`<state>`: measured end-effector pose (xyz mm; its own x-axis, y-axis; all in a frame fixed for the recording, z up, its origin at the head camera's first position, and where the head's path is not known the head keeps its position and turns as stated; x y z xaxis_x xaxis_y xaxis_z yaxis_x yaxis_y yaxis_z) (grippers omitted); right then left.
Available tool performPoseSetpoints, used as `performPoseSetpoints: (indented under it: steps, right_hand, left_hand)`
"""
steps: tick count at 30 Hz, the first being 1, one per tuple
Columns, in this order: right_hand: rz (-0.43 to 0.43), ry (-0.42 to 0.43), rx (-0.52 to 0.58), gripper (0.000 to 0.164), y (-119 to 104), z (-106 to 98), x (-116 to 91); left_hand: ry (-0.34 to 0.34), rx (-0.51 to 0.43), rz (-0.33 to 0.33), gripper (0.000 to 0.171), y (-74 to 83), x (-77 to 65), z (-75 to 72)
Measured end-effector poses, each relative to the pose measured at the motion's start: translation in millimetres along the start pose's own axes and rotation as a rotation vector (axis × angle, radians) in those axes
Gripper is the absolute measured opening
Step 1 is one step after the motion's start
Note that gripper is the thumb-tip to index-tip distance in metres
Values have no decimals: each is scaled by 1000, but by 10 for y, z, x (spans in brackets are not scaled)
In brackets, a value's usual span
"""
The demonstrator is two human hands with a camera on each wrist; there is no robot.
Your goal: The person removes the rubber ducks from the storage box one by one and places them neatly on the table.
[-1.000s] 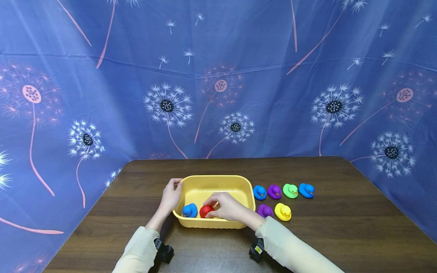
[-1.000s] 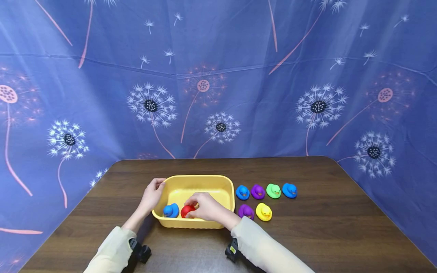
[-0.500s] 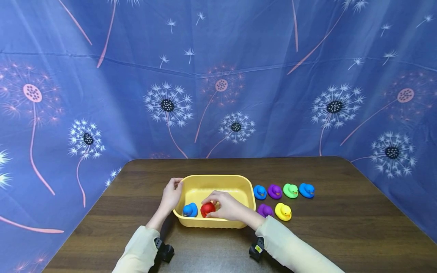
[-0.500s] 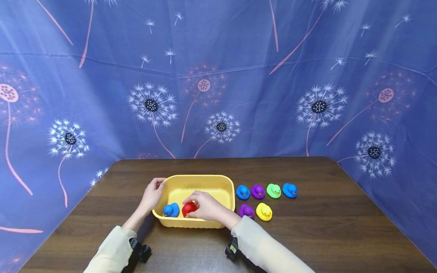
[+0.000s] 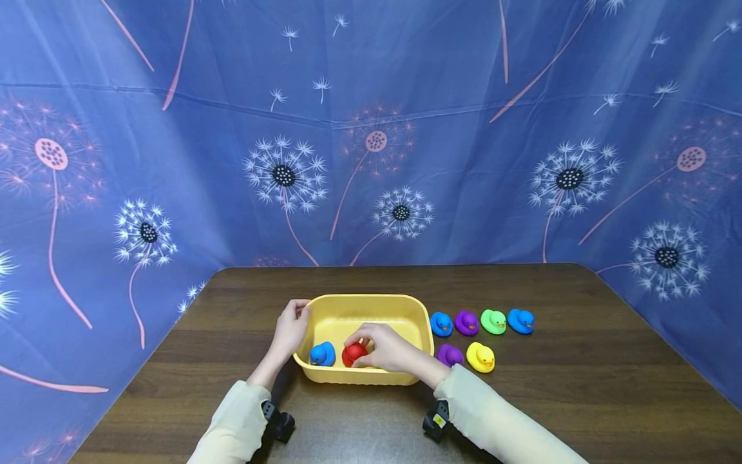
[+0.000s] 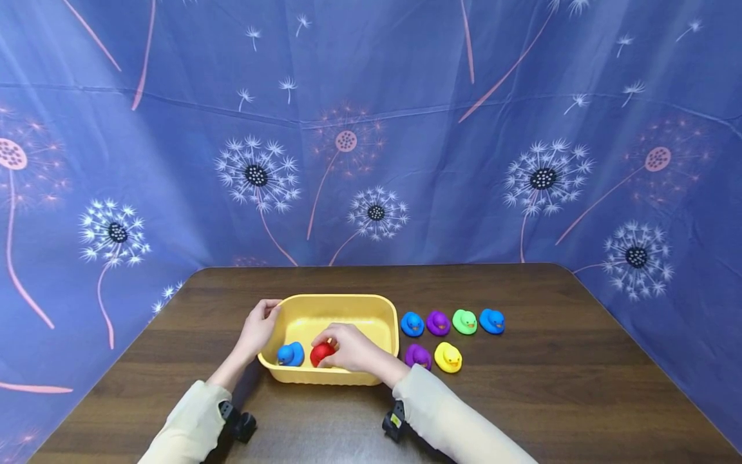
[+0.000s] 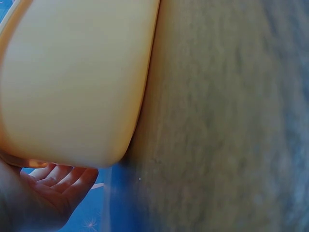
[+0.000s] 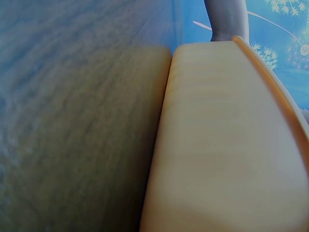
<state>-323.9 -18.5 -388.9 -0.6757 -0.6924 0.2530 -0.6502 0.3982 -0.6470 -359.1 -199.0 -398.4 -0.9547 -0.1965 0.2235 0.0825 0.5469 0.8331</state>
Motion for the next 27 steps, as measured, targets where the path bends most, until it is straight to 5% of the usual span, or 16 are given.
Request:
performPoseSetpoints:
  steps: [27]
  right_hand:
    - [8, -2, 23, 34, 4, 7, -9]
  left_hand:
    - [7, 25, 15, 26, 28, -13, -3]
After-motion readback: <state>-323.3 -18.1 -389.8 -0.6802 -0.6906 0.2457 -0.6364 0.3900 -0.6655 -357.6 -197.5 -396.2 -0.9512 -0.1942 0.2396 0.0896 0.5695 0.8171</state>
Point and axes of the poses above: each hand's wrist, its own x-axis towards the middle knuckle, its own z-axis out of the palm, y = z × x, the point moved 8 cm from there along x, towards the middle knuckle, and after that the axes turned 3 degrees about x, right-handed, at the moved point
